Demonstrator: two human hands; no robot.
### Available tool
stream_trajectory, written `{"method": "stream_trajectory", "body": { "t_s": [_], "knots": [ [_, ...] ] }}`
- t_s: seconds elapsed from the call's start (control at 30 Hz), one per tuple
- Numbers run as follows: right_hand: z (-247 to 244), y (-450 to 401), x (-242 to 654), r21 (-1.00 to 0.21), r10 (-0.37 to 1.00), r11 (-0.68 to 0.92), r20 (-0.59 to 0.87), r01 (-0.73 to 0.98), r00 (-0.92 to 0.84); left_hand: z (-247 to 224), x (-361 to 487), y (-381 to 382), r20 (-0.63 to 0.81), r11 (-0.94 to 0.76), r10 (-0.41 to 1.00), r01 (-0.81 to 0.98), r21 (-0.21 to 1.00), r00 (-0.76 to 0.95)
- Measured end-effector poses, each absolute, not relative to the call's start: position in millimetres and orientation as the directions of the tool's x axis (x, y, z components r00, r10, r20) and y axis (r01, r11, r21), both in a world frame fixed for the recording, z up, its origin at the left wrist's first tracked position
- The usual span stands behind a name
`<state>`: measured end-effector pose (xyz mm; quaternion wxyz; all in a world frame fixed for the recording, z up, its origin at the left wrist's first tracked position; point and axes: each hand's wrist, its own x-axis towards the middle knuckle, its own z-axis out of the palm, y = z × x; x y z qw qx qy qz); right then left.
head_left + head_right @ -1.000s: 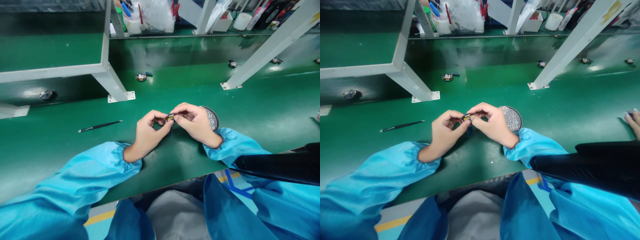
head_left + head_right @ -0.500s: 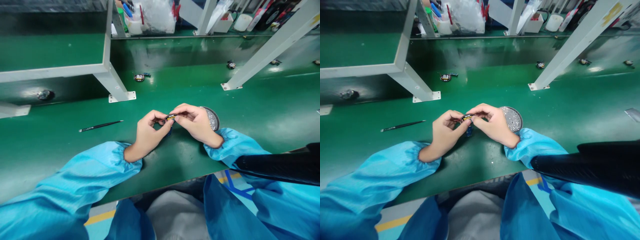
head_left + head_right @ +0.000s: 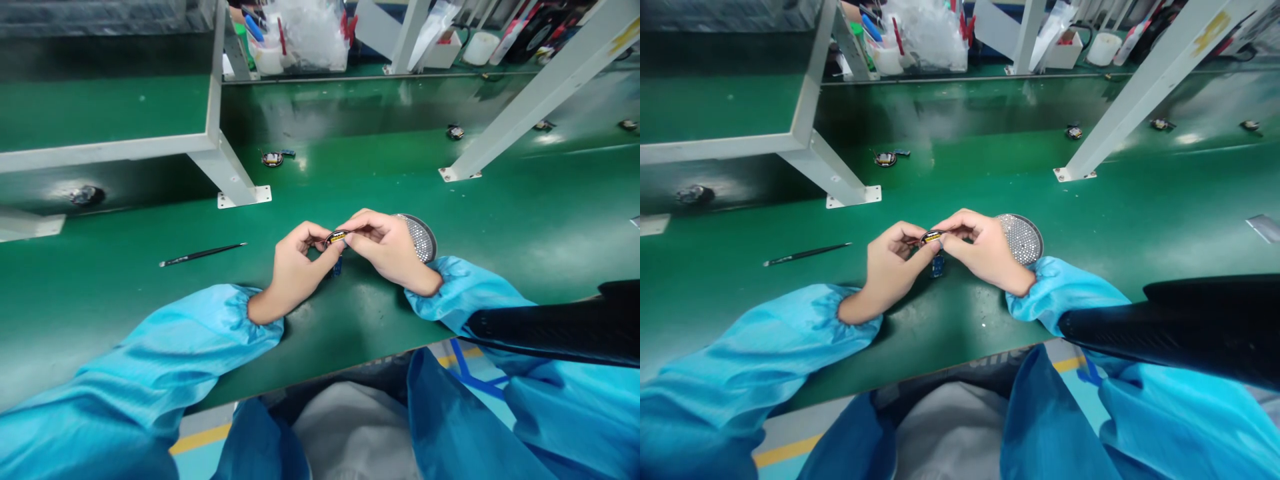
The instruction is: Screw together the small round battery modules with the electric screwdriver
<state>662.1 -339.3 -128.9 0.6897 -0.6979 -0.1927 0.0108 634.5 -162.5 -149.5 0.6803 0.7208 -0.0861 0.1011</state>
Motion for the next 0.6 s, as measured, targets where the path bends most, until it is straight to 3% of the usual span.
{"method": "stream_trajectory", "body": {
  "t_s": [0.23, 0.6],
  "knots": [
    [-124.5, -339.5, 660.0, -0.942, 0.331, -0.073, 0.286, 0.326, 0.899, -146.8, 638.5, -162.8, 0.145, 0.14, -0.017, -0.142, 0.98, 0.989],
    [-125.7, -341.1, 660.1, -0.942, 0.331, -0.084, 0.282, 0.326, 0.901, -150.0, 635.3, -162.9, 0.186, 0.046, -0.012, -0.185, 0.982, 0.983]
  ]
}}
